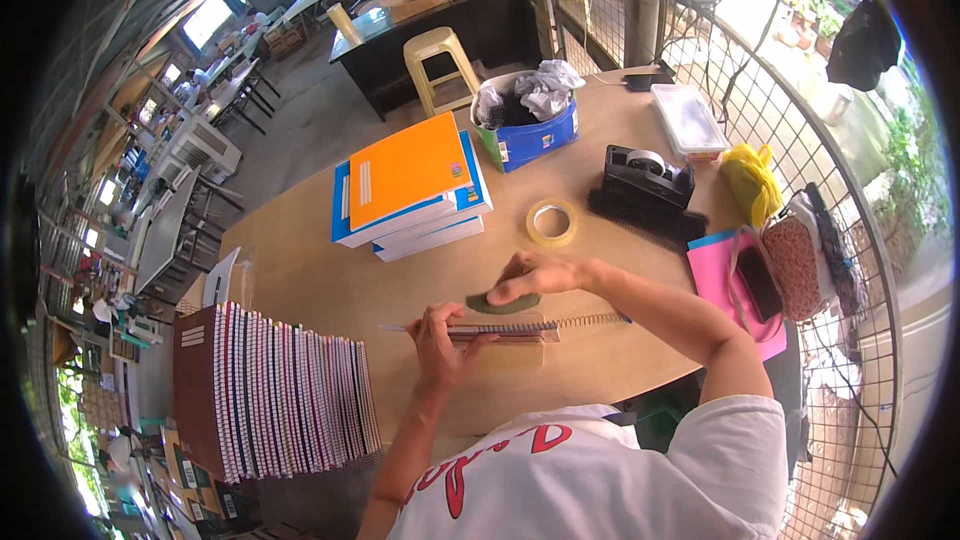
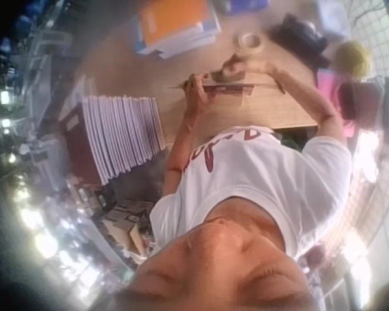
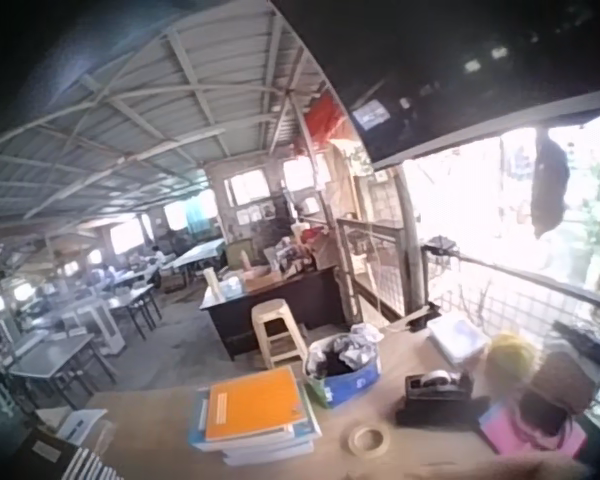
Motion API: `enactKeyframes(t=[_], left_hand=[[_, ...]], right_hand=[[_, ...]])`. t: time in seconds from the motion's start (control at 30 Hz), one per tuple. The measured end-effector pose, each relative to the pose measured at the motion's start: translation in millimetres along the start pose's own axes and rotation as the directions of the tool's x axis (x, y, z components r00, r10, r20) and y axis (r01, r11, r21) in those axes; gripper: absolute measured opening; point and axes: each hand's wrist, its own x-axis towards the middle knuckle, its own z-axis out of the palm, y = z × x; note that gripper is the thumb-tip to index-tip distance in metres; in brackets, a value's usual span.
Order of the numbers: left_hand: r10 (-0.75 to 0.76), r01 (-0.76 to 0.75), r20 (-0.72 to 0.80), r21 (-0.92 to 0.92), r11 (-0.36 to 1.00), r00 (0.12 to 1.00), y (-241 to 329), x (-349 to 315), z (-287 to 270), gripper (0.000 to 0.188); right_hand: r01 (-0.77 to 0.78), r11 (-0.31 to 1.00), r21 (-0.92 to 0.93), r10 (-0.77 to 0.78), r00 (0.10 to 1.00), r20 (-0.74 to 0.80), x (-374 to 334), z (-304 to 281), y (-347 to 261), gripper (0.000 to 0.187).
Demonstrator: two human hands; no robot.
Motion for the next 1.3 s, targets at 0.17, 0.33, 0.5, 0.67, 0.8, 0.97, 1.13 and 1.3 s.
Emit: enactKeyframes(t=[0.17,0.33,0.5,0.67,0.8,0.97,1.13,1.3], left_hand=[[0.037,-0.038,-0.050,-0.018,0.999,0.998,0,1,4,0.072],[0.038,-0.028,-0.103,0.097,0.995,0.994,0,-3,8,0.079],[-0.259,0.280,-0.344,0.013,0.960,0.902,-33,-24,-13,0.086],[-0.246,0.189,-0.266,-0.222,0.957,0.932,-58,-39,-2,0.086],[-0.261,0.222,-0.245,-0.177,0.959,0.934,-45,-27,-8,0.075],[-0.219,0.169,-0.232,-0.217,0.961,0.948,-49,-24,-15,0.077],[-0.253,0.212,-0.216,-0.194,0.958,0.943,-54,-29,-11,0.075],[-0.230,0.206,-0.147,-0.161,0.965,0.962,-54,-25,-16,0.073]], right_hand=[[-0.089,0.930,-0.357,0.109,0.993,0.038,17,0,14,0.064],[-0.004,0.963,-0.270,0.019,0.998,0.053,33,10,23,0.061],[0.120,0.890,0.440,-0.033,0.979,-0.200,25,3,1,0.057],[0.051,0.997,-0.055,-0.051,0.999,0.009,25,7,-17,0.059],[-0.014,0.998,0.060,0.017,0.998,-0.062,31,-6,-6,0.058],[0.109,0.991,0.078,-0.107,0.994,-0.026,30,7,-15,0.060],[-0.039,0.877,0.479,0.050,0.999,-0.009,28,4,-11,0.061],[-0.017,0.943,-0.333,0.078,0.982,0.170,43,7,-9,0.062]])
